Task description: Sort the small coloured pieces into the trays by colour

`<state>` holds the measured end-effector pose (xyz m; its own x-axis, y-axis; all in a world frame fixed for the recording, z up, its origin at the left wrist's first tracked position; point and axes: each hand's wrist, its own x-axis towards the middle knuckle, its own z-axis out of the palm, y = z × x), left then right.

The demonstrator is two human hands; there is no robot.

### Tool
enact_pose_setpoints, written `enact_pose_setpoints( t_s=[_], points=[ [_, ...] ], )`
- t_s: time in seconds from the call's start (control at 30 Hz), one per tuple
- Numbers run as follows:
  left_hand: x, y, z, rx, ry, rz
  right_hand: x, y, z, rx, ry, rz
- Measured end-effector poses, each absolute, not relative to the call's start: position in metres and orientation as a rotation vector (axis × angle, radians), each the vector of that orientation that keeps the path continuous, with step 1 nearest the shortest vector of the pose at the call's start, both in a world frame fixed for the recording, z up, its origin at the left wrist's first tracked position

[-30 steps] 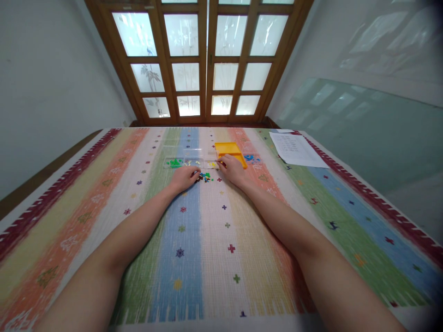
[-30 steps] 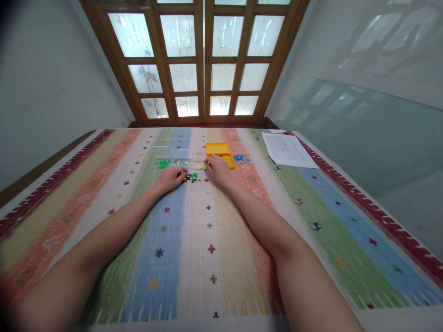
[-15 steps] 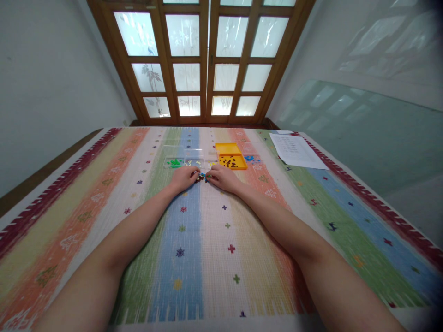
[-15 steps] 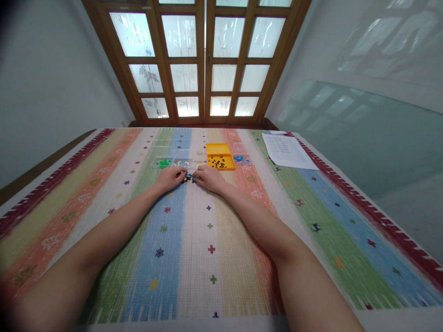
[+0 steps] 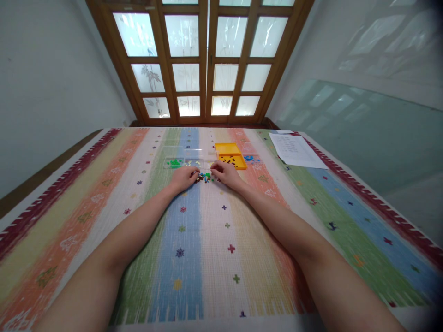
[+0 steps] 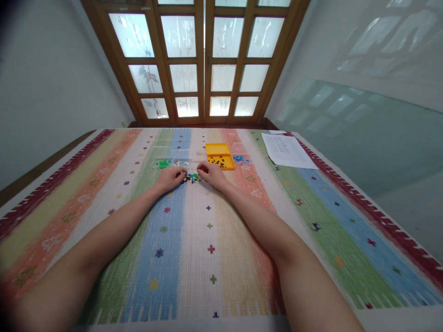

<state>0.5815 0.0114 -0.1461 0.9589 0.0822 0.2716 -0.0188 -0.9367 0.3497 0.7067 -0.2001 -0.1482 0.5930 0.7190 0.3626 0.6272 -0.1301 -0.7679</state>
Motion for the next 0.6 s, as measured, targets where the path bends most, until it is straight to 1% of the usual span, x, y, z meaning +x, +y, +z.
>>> enact_pose_setpoints(
  t_s=[0.1,0.2,0.37,0.6],
  points=[
    [0.581,0.011,-0.144,2.762,0.064,0.367,0.714,-0.198,-0.153,-1.721,-0.935,0.195],
    [0.581,0.010,-0.143,2.770,0.071,0.347,0.721,-0.195,-0.158,-1.665,-0.866,0.197],
    [0.581,0.010,-0.143,2.769,0.043,0.371,0.727,-0.193,-0.161,-1.592,-0.792,0.273],
    [0.580,0.010,-0.143,2.779,0.002,0.384,0.730,-0.194,-0.161,-1.408,-0.530,0.373]
  ],
)
